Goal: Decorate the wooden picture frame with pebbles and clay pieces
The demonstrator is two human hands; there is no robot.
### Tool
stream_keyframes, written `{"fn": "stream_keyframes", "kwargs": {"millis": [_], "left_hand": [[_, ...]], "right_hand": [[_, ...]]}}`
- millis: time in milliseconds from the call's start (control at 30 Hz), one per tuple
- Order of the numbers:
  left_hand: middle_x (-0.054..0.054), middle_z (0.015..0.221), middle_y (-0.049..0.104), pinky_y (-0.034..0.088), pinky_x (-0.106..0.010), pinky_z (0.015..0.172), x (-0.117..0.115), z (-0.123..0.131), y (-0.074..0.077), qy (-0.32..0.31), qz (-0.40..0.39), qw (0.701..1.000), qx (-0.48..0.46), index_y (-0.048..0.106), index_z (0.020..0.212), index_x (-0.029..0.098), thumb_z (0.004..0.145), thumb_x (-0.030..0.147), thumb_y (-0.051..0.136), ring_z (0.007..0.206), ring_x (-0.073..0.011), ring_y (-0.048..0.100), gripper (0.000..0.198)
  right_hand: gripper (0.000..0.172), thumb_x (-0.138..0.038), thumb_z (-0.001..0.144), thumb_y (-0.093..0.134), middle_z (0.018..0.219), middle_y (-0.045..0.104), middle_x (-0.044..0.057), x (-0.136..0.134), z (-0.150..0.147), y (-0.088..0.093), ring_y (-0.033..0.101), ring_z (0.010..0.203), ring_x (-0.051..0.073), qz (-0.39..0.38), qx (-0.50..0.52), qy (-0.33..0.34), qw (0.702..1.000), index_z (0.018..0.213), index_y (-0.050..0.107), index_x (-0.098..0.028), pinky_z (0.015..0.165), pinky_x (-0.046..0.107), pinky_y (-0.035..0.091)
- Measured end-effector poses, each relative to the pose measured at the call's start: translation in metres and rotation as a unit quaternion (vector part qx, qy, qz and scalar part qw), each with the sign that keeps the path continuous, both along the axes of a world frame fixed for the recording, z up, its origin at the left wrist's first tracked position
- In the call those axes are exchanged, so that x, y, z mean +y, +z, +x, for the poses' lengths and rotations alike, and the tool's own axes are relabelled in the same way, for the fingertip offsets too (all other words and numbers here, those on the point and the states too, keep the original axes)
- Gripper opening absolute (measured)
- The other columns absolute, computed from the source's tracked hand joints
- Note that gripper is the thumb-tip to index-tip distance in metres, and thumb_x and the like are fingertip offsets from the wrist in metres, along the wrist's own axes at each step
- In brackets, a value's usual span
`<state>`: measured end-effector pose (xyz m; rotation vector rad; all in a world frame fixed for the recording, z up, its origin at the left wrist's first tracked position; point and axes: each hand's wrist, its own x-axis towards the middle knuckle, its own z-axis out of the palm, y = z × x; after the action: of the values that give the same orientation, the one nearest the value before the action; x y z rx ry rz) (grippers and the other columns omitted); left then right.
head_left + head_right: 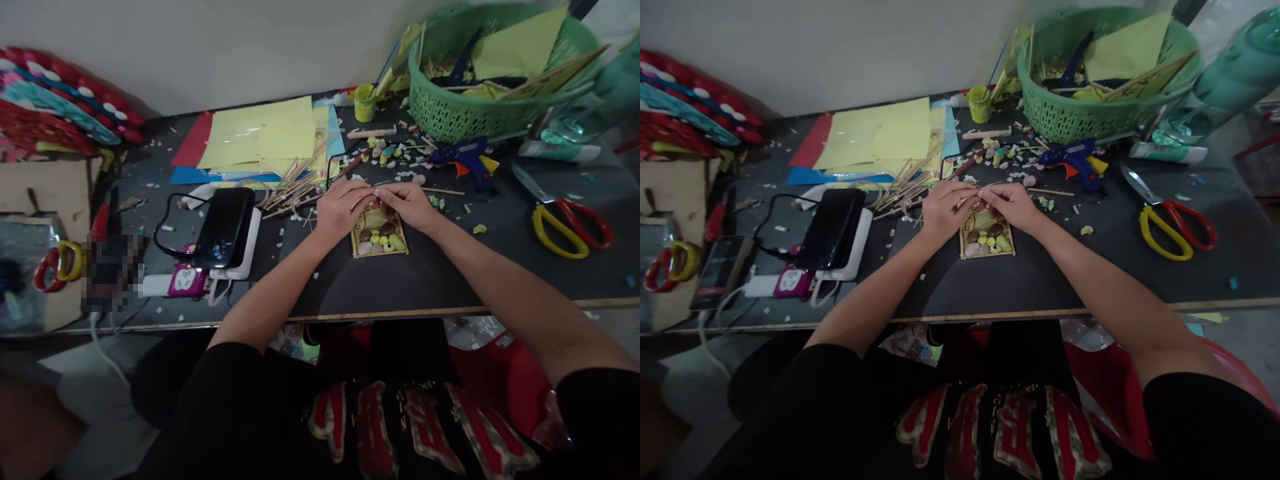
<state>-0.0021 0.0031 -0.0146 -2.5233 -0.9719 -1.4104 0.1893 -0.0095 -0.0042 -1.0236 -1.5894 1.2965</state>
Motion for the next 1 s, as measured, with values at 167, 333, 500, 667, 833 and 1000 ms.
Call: {"fn": "stream_keyframes", "kwargs": {"millis": [167, 333, 500, 667, 833, 1000], "left_hand": [[-0.004, 0.113, 0.073, 0.052, -0.033, 0.095, 0.004, -0.001, -0.005, -0.038, -0.014, 0.999, 0.014, 0.069, 0.111, 0.023, 0.095, 0.037, 0.056, 0.105, -0.0147, 0.068, 0.024], [-0.004, 0.115, 0.071, 0.052, -0.034, 0.093, 0.009, 0.000, -0.009, -0.098, -0.004, 0.995, 0.006, 0.067, 0.118, 0.026, 0.095, 0.034, 0.056, 0.103, -0.0149, 0.066, 0.026], [-0.003, 0.096, 0.075, 0.052, -0.032, 0.087, 0.010, 0.002, -0.006, -0.114, -0.029, 0.992, -0.043, 0.073, 0.101, 0.022, 0.092, 0.044, 0.058, 0.091, -0.0135, 0.068, 0.028], [-0.002, 0.099, 0.077, 0.054, -0.030, 0.085, 0.009, 0.003, -0.005, -0.100, -0.001, 0.994, -0.042, 0.073, 0.108, 0.025, 0.090, 0.040, 0.062, 0.094, -0.0143, 0.065, 0.026], [-0.001, 0.104, 0.076, 0.055, -0.028, 0.083, 0.008, 0.004, -0.007, -0.114, 0.021, 0.993, -0.020, 0.067, 0.123, 0.025, 0.092, 0.029, 0.062, 0.092, -0.0138, 0.064, 0.031], [0.000, 0.096, 0.077, 0.055, -0.026, 0.078, 0.010, 0.002, -0.009, -0.131, -0.045, 0.989, -0.041, 0.065, 0.125, 0.030, 0.096, 0.025, 0.056, 0.088, -0.0107, 0.068, 0.031]], "right_hand": [[0.053, -0.071, 0.076, 0.063, 0.062, 0.063, 0.000, 0.002, 0.005, 0.001, 0.052, 0.050, 0.008, 0.001, -0.003, 0.037, 0.999, 0.073, 0.069, -0.018, 0.052, 0.025, 0.040], [0.059, -0.076, 0.073, 0.061, 0.055, 0.060, 0.001, 0.002, 0.006, 0.003, 0.051, 0.049, 0.009, -0.008, -0.039, 0.040, 0.998, 0.066, 0.068, -0.018, 0.052, 0.026, 0.038], [0.052, -0.068, 0.076, 0.065, 0.062, 0.063, 0.001, -0.002, 0.010, 0.005, 0.053, 0.058, 0.009, 0.013, -0.030, 0.067, 0.997, 0.070, 0.073, -0.018, 0.058, 0.025, 0.040], [0.036, -0.056, 0.078, 0.072, 0.071, 0.068, 0.000, -0.004, 0.013, -0.001, 0.056, 0.063, 0.010, -0.012, 0.031, 0.036, 0.999, 0.077, 0.076, -0.021, 0.065, 0.025, 0.045], [0.032, -0.051, 0.078, 0.074, 0.072, 0.068, 0.001, -0.003, 0.011, -0.001, 0.056, 0.064, 0.010, -0.006, 0.036, 0.020, 0.999, 0.078, 0.076, -0.019, 0.067, 0.025, 0.045], [0.035, -0.051, 0.075, 0.076, 0.074, 0.068, 0.001, 0.001, 0.009, -0.001, 0.056, 0.065, 0.011, -0.015, 0.028, 0.006, 0.999, 0.086, 0.075, -0.017, 0.072, 0.030, 0.048]]}}
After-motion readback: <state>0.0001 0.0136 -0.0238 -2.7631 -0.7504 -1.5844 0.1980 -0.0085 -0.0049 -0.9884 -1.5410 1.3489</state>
